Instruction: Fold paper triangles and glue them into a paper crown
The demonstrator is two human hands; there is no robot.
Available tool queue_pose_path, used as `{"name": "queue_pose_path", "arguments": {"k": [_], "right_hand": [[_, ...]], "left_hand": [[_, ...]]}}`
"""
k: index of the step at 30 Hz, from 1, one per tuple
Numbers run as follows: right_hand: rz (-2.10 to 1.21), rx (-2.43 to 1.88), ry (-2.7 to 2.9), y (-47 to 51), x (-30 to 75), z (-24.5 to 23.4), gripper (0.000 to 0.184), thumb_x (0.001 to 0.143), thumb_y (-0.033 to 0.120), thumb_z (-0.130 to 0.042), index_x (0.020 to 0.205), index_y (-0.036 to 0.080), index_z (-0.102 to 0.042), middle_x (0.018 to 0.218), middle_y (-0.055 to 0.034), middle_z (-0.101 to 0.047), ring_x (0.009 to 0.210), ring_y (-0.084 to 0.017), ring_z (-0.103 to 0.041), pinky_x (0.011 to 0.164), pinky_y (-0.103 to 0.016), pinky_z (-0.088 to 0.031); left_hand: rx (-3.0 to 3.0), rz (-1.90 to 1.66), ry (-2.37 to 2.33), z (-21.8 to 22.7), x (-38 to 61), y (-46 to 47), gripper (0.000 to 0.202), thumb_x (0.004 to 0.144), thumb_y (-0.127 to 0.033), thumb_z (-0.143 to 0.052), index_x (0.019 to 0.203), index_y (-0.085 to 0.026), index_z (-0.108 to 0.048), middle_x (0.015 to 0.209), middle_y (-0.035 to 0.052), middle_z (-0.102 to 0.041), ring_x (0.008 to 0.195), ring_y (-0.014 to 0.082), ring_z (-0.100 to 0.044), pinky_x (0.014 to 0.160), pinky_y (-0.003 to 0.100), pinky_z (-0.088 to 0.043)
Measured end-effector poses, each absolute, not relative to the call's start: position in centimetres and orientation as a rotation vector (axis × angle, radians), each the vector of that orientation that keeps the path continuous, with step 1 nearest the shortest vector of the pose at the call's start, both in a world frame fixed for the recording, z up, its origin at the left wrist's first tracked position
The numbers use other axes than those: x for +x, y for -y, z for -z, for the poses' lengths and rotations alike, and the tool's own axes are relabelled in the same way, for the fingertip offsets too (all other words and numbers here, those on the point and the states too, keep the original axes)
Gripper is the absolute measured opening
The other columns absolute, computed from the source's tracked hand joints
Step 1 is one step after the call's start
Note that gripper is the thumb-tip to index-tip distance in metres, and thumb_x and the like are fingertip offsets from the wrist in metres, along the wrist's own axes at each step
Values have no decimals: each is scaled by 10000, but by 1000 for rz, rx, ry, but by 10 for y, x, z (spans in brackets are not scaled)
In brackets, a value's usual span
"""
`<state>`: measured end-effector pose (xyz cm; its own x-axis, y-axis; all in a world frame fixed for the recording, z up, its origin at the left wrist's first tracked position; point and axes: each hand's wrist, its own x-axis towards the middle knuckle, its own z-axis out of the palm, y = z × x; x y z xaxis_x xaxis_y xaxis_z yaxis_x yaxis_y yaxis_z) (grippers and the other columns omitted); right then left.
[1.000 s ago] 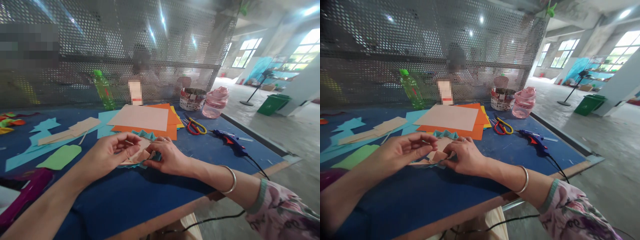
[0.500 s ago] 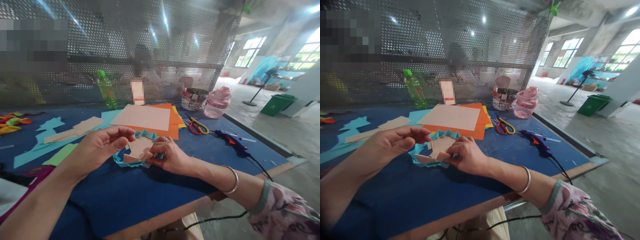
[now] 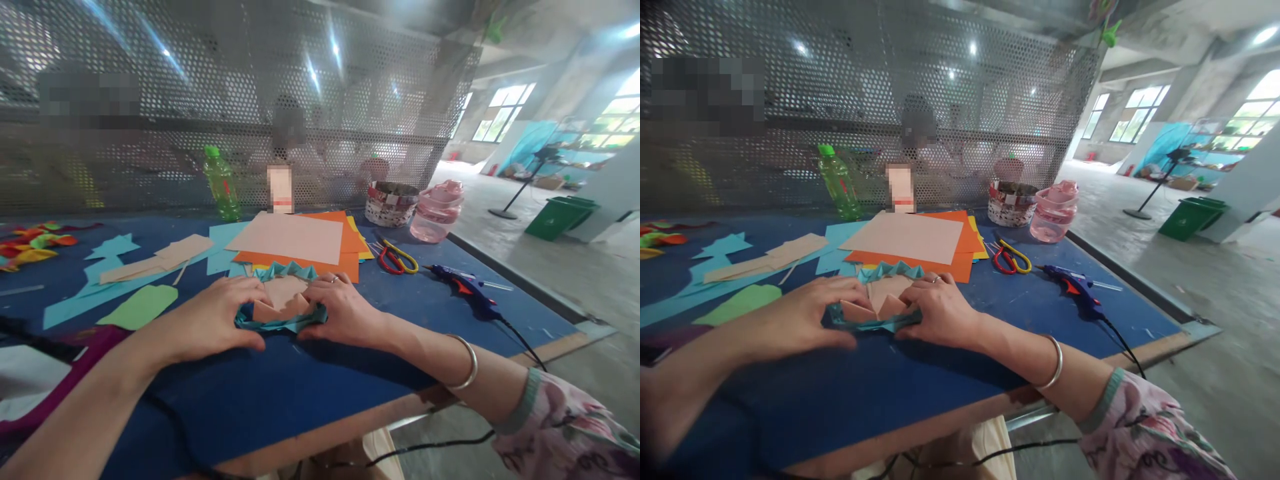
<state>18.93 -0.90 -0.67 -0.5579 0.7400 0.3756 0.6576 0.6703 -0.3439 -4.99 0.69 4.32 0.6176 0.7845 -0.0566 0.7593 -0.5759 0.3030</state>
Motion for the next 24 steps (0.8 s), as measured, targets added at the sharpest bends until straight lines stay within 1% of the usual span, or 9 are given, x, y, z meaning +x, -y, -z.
{"name": "queue_pose_path", "arguments": {"k": [3, 5, 10, 13, 15, 17, 19, 24], "right_hand": [[-214, -1101, 2416, 8, 190, 8, 346, 656, 400, -840, 859, 189, -655, 915, -19, -690, 966, -207, -553, 870, -330, -303], [-226, -1099, 2427, 8, 191, 8, 304, 685, 375, -823, 884, 198, -675, 916, -18, -692, 982, -209, -552, 882, -335, -295], [-273, -1082, 2439, 10, 190, 7, 230, 740, 316, -789, 936, 230, -705, 919, -14, -702, 1008, -209, -555, 897, -343, -283], [-281, -1080, 2434, 11, 189, 8, 191, 765, 307, -767, 922, 213, -710, 901, -23, -703, 989, -204, -563, 870, -335, -294], [-273, -1065, 2429, 10, 189, 9, 173, 771, 300, -764, 898, 196, -709, 882, -21, -705, 975, -197, -568, 860, -331, -299], [-267, -1038, 2420, 9, 190, 10, 145, 779, 296, -758, 856, 185, -703, 857, -11, -707, 951, -183, -571, 855, -326, -300], [-274, -1005, 2409, 9, 189, 11, 115, 795, 286, -748, 825, 187, -697, 843, 4, -710, 927, -166, -573, 853, -320, -297], [-305, -963, 2385, 10, 187, 13, 81, 792, 257, -757, 816, 201, -703, 820, 22, -716, 920, -158, -586, 869, -320, -289]], "left_hand": [[2584, -119, -1166, -37, -44, -10, 225, 704, -394, -757, 877, -253, -728, 1023, 18, -687, 997, 247, -598, 881, 355, -405], [2585, -133, -1128, -35, -41, -10, 166, 736, -358, -737, 861, -249, -729, 993, 11, -697, 969, 229, -606, 867, 350, -392], [2587, -175, -1046, -34, -39, -11, 124, 777, -331, -704, 858, -239, -720, 965, -3, -714, 938, 208, -622, 854, 341, -384], [2569, -218, -990, -32, -39, -12, 99, 818, -304, -653, 827, -232, -720, 933, -7, -720, 899, 187, -631, 829, 318, -405], [2567, -257, -964, -30, -39, -12, 119, 831, -291, -634, 782, -221, -718, 900, -2, -720, 872, 178, -632, 809, 304, -419], [2568, -295, -953, -27, -39, -12, 143, 836, -278, -628, 746, -214, -719, 853, 1, -720, 844, 172, -635, 797, 293, -429], [2566, -314, -950, -26, -39, -12, 139, 836, -259, -629, 753, -216, -731, 829, 1, -722, 825, 166, -639, 793, 285, -435], [2576, -309, -967, -26, -37, -11, 104, 802, -209, -663, 743, -218, -748, 795, -6, -721, 782, 150, -638, 754, 265, -437]]}}
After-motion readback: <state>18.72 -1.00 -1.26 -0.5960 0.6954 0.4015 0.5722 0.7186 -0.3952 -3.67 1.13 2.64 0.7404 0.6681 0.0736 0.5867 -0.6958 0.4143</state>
